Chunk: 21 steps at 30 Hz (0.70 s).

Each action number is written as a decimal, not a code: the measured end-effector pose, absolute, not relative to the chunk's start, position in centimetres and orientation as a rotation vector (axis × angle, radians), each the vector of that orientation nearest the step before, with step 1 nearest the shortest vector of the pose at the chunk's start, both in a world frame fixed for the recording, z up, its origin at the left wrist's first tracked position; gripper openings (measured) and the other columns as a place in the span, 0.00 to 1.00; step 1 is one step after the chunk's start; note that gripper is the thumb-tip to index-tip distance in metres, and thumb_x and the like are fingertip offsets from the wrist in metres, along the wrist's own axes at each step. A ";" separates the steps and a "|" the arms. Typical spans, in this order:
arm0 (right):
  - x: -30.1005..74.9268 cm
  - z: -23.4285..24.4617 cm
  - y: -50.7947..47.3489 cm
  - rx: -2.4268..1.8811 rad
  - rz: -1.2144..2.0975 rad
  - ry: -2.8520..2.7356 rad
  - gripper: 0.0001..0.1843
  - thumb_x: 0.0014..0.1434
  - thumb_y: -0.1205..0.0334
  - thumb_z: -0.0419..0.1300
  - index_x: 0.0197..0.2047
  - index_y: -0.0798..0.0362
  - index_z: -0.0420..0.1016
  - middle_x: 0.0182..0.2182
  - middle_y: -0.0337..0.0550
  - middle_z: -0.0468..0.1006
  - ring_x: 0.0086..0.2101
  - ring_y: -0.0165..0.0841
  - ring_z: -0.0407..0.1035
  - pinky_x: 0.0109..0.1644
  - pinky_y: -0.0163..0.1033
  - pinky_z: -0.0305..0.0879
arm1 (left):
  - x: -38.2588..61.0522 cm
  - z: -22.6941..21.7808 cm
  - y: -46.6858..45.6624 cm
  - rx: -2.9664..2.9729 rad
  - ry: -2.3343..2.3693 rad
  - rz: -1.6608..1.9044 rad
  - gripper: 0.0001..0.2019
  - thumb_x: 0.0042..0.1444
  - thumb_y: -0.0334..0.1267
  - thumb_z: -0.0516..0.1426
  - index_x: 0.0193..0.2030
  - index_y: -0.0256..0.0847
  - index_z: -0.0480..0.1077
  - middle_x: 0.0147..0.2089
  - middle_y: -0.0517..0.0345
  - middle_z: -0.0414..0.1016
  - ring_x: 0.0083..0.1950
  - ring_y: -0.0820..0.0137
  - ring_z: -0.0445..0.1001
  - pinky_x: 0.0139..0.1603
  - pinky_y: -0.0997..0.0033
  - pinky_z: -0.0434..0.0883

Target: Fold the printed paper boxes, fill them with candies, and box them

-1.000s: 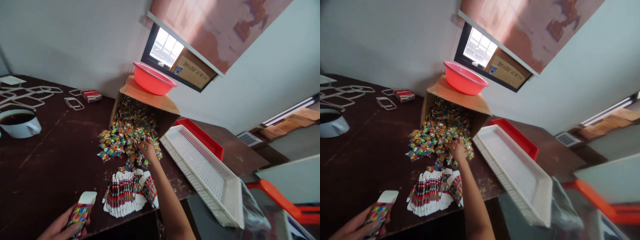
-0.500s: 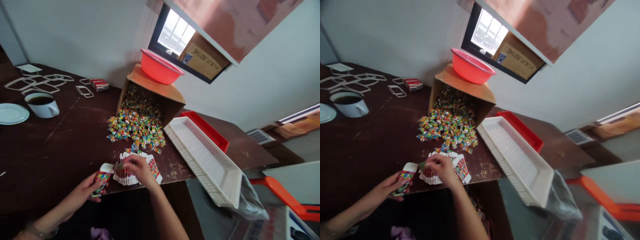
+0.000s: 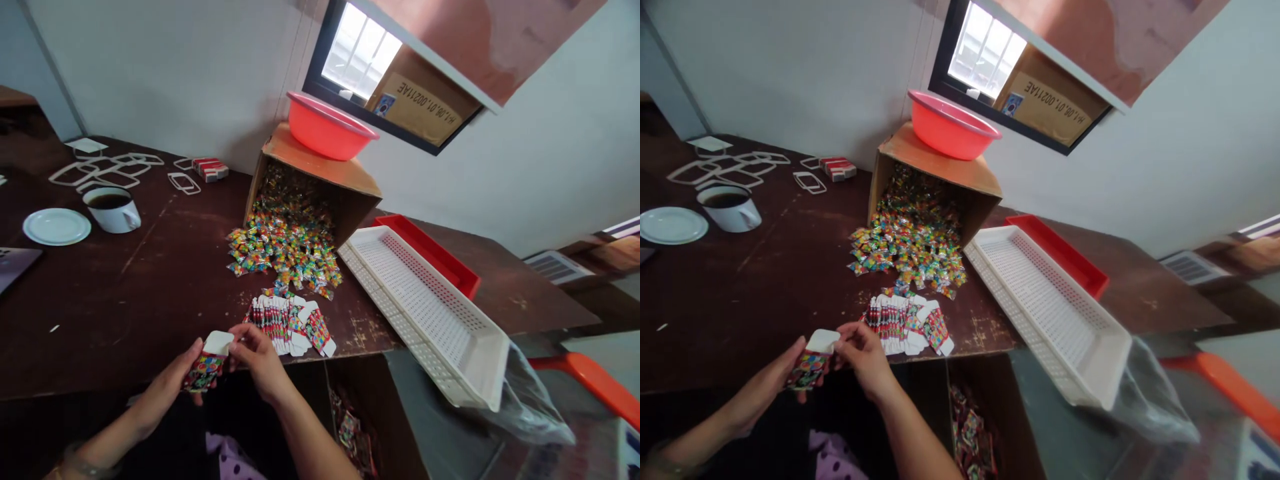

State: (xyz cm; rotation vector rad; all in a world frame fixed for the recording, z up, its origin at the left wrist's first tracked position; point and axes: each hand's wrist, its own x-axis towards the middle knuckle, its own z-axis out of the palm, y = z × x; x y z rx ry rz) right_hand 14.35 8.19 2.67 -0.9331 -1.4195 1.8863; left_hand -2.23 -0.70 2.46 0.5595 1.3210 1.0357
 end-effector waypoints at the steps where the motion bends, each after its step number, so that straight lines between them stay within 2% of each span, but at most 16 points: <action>1: 14.0 2.0 8.0 -0.923 2.056 -1.292 0.22 0.52 0.45 0.67 0.44 0.52 0.73 0.30 0.36 0.70 0.24 0.25 0.63 0.31 0.35 0.67 | -2.4 2.4 -0.7 0.557 1.345 1.037 0.30 0.59 0.61 0.51 0.47 0.34 0.78 0.36 0.48 0.83 0.37 0.56 0.77 0.32 0.61 0.75; 2: 13.6 1.5 7.8 -0.903 2.168 -1.230 0.24 0.49 0.46 0.69 0.42 0.53 0.73 0.29 0.35 0.70 0.22 0.24 0.62 0.29 0.34 0.66 | -2.5 2.3 -0.7 0.572 1.383 1.046 0.28 0.57 0.59 0.55 0.47 0.34 0.79 0.37 0.48 0.83 0.37 0.56 0.77 0.33 0.62 0.75; 4: 13.0 1.4 7.7 -0.898 2.142 -1.327 0.22 0.48 0.48 0.70 0.41 0.53 0.76 0.31 0.37 0.72 0.24 0.25 0.64 0.30 0.33 0.67 | -2.8 2.1 -0.5 0.620 1.462 1.072 0.24 0.51 0.53 0.62 0.47 0.36 0.79 0.41 0.49 0.83 0.40 0.56 0.77 0.33 0.63 0.75; 7: 12.8 2.7 7.8 -0.806 1.708 -1.813 0.14 0.57 0.52 0.64 0.43 0.50 0.81 0.39 0.42 0.75 0.36 0.30 0.71 0.41 0.36 0.70 | -3.1 2.1 -0.1 0.624 1.494 1.087 0.21 0.45 0.48 0.65 0.44 0.39 0.80 0.41 0.51 0.83 0.41 0.55 0.77 0.33 0.64 0.74; 10: 12.9 3.9 8.0 -0.691 1.459 -2.044 0.14 0.64 0.54 0.58 0.49 0.46 0.81 0.43 0.43 0.77 0.43 0.31 0.72 0.48 0.36 0.68 | -3.3 2.2 0.0 0.568 1.437 1.079 0.18 0.50 0.50 0.62 0.41 0.39 0.81 0.38 0.50 0.83 0.42 0.54 0.76 0.33 0.63 0.75; 12: 12.9 4.3 8.2 -0.753 1.449 -2.009 0.14 0.64 0.52 0.59 0.47 0.47 0.82 0.41 0.43 0.78 0.40 0.31 0.73 0.46 0.36 0.69 | -3.6 2.3 -0.4 0.574 1.341 1.080 0.18 0.55 0.49 0.59 0.43 0.40 0.81 0.40 0.51 0.83 0.44 0.54 0.76 0.36 0.61 0.75; 15: 12.8 4.6 8.2 -0.784 1.423 -2.010 0.14 0.63 0.52 0.61 0.45 0.48 0.83 0.39 0.43 0.80 0.39 0.31 0.74 0.44 0.35 0.70 | -4.0 2.4 -1.4 0.606 1.194 1.035 0.17 0.56 0.46 0.60 0.50 0.44 0.79 0.42 0.55 0.83 0.42 0.58 0.75 0.41 0.62 0.74; 17: 13.0 4.6 8.0 -0.685 1.344 -2.125 0.14 0.65 0.54 0.59 0.49 0.47 0.81 0.41 0.44 0.80 0.41 0.32 0.73 0.47 0.37 0.68 | -4.1 2.5 -2.1 0.571 1.180 1.008 0.19 0.55 0.45 0.63 0.54 0.46 0.77 0.43 0.57 0.82 0.40 0.61 0.75 0.39 0.64 0.74; 21: 13.6 3.8 6.5 -0.610 1.163 -2.215 0.15 0.67 0.59 0.56 0.54 0.45 0.77 0.44 0.43 0.81 0.41 0.32 0.72 0.51 0.40 0.65 | -3.5 2.6 -2.4 0.429 1.141 0.979 0.22 0.55 0.46 0.64 0.56 0.42 0.76 0.46 0.52 0.81 0.39 0.61 0.74 0.34 0.65 0.74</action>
